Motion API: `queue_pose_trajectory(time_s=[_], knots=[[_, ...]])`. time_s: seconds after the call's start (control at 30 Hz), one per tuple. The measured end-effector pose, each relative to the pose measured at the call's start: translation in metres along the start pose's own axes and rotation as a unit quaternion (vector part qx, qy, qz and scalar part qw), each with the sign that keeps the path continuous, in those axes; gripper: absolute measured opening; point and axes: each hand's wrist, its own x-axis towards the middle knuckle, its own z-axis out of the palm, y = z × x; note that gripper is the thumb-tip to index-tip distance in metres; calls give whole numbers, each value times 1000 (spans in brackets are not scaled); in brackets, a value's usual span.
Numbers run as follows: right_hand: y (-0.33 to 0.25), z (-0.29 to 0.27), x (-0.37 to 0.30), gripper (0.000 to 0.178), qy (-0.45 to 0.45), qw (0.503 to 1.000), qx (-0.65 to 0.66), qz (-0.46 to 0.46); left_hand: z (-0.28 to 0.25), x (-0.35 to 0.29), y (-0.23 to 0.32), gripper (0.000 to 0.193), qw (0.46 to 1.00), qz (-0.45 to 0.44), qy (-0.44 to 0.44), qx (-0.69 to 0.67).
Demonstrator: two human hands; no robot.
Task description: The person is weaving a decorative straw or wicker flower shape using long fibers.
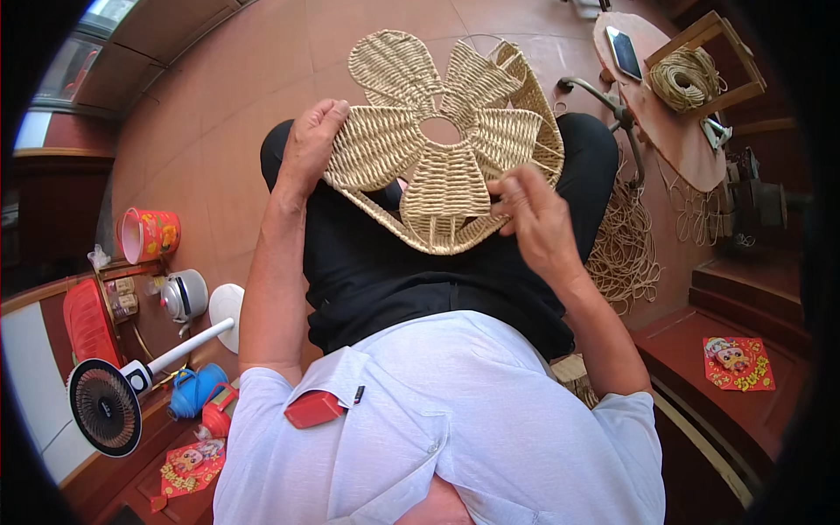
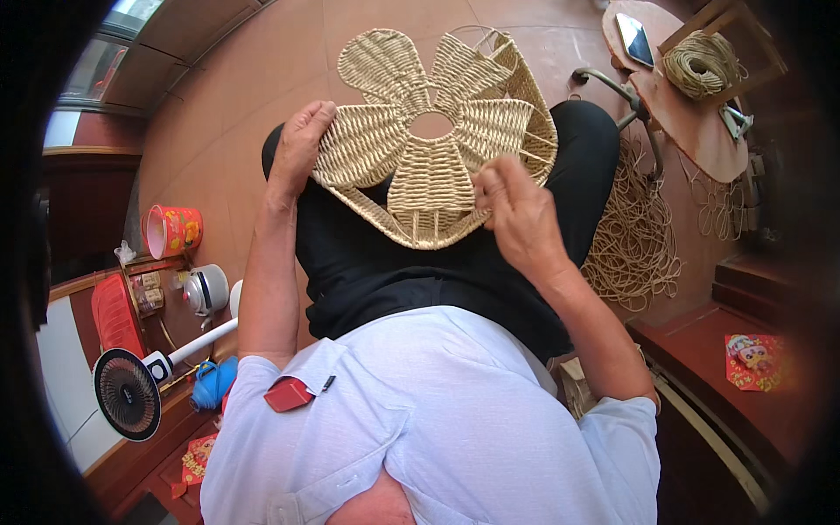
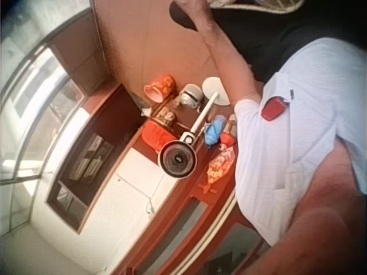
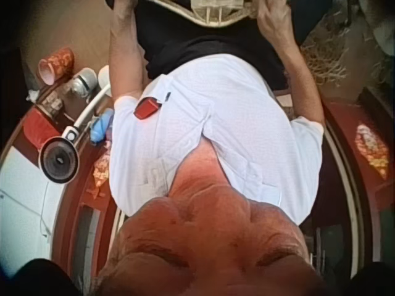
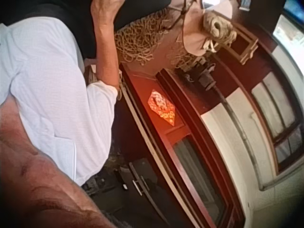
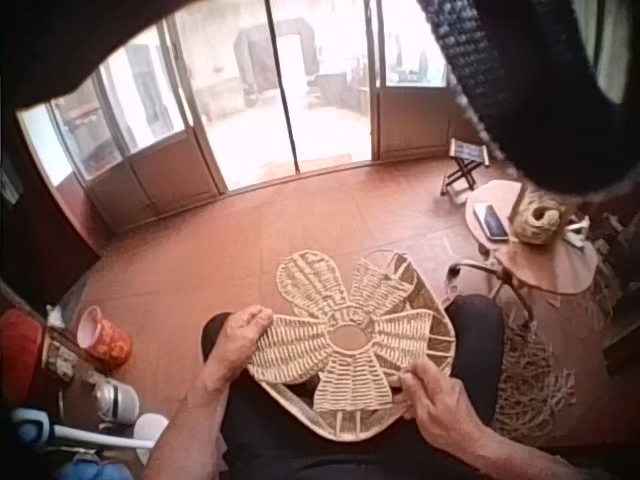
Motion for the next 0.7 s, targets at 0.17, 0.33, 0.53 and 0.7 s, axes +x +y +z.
queue_pose_trajectory(time_s=[0.17,0.33,0.53,0.7], knots=[[-50,-75,15,29,168,983,-29,-70,20,-8,14,30,984,37,101,140],[-67,-103,8,28,144,976,83,-138,79,-36,69,29,898,278,122,319],[-81,-81,24,25,16,952,275,-136,207,-52,77,30,943,91,-317,44],[-89,-96,0,25,-60,934,328,-129,211,-56,48,17,906,314,-221,176]])
